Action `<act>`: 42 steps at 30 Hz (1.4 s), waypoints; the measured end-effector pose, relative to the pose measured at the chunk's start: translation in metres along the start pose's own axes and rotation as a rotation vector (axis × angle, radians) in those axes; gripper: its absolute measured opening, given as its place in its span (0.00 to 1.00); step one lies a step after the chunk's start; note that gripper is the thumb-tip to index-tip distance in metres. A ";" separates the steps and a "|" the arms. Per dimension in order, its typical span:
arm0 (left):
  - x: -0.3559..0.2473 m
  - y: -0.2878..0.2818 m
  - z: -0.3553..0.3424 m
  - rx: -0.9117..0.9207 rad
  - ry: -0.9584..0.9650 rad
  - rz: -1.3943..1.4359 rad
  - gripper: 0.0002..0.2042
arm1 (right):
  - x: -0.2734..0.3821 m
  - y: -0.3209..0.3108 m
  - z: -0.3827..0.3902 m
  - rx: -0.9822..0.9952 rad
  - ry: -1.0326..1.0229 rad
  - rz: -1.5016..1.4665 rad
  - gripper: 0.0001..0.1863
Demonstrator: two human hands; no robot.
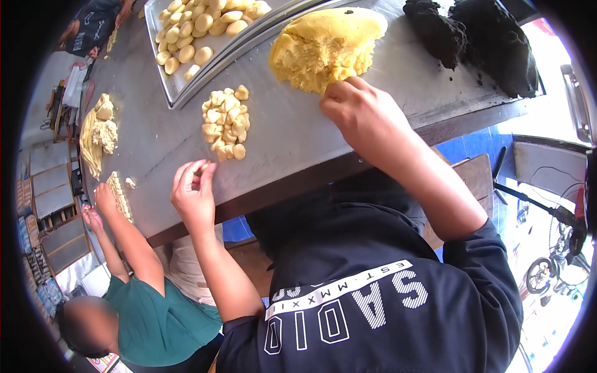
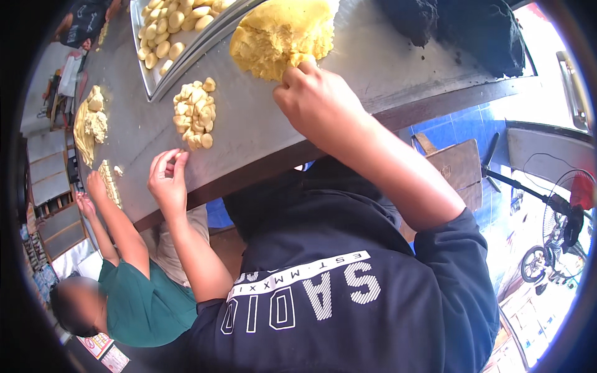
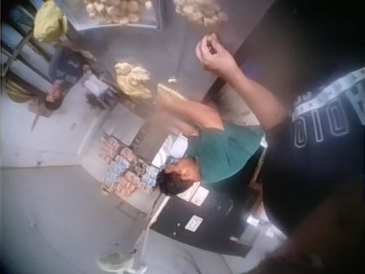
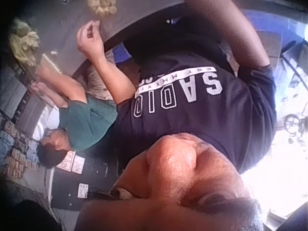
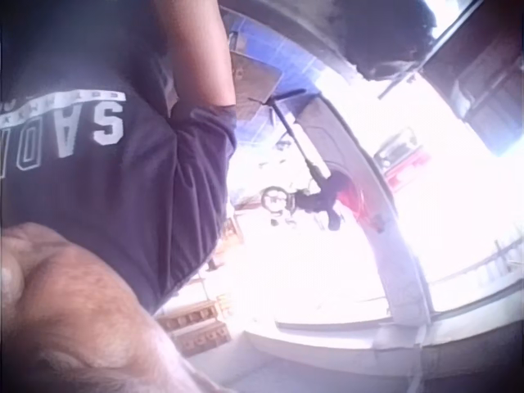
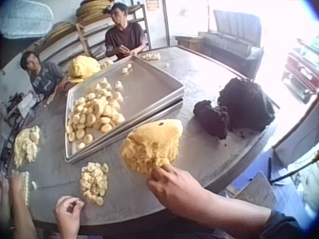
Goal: The person shapes pieces of yellow dough into small rounds, placing them onto a metal tray alongside several others.
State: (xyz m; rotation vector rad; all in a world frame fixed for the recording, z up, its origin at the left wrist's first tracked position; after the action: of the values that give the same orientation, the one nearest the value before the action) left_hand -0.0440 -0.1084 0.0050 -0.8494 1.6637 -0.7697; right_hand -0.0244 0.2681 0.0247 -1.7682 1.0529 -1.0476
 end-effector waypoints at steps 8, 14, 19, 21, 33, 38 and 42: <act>0.034 -0.009 0.003 -0.208 0.273 -0.390 0.12 | 0.003 -0.001 0.015 -0.040 0.089 -0.234 0.12; 0.022 0.001 0.011 -0.120 -0.246 0.861 0.13 | -0.040 -0.031 0.038 -0.121 0.167 -0.277 0.12; -0.040 0.047 0.019 0.081 -0.209 1.294 0.15 | -0.029 -0.012 0.035 -0.132 0.061 -0.198 0.14; -0.061 0.063 0.018 0.166 -0.180 1.284 0.16 | -0.018 0.002 0.019 -0.061 -0.009 -0.165 0.15; -0.088 0.051 0.024 0.250 0.070 0.771 0.18 | -0.004 -0.003 0.023 -0.045 0.146 -0.114 0.17; -0.108 0.047 0.020 0.093 0.496 0.045 0.21 | -0.009 0.007 0.008 -0.058 0.005 -0.127 0.10; -0.099 0.051 0.020 0.146 0.718 -0.078 0.22 | -0.003 0.007 -0.003 0.017 0.063 -0.094 0.08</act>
State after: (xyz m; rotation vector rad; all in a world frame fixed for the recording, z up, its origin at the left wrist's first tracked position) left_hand -0.0145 0.0004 0.0090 -0.5613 2.1633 -1.3407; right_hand -0.0295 0.2676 0.0186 -1.7962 1.0044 -1.1730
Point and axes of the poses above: each hand's wrist, its own z-axis away from the middle knuckle, its own y-axis out of the palm, x = y × z, the point moved 4 cm from there along -z, towards the middle knuckle, and after that the axes turned 4 degrees about y, right-handed, at the moved point
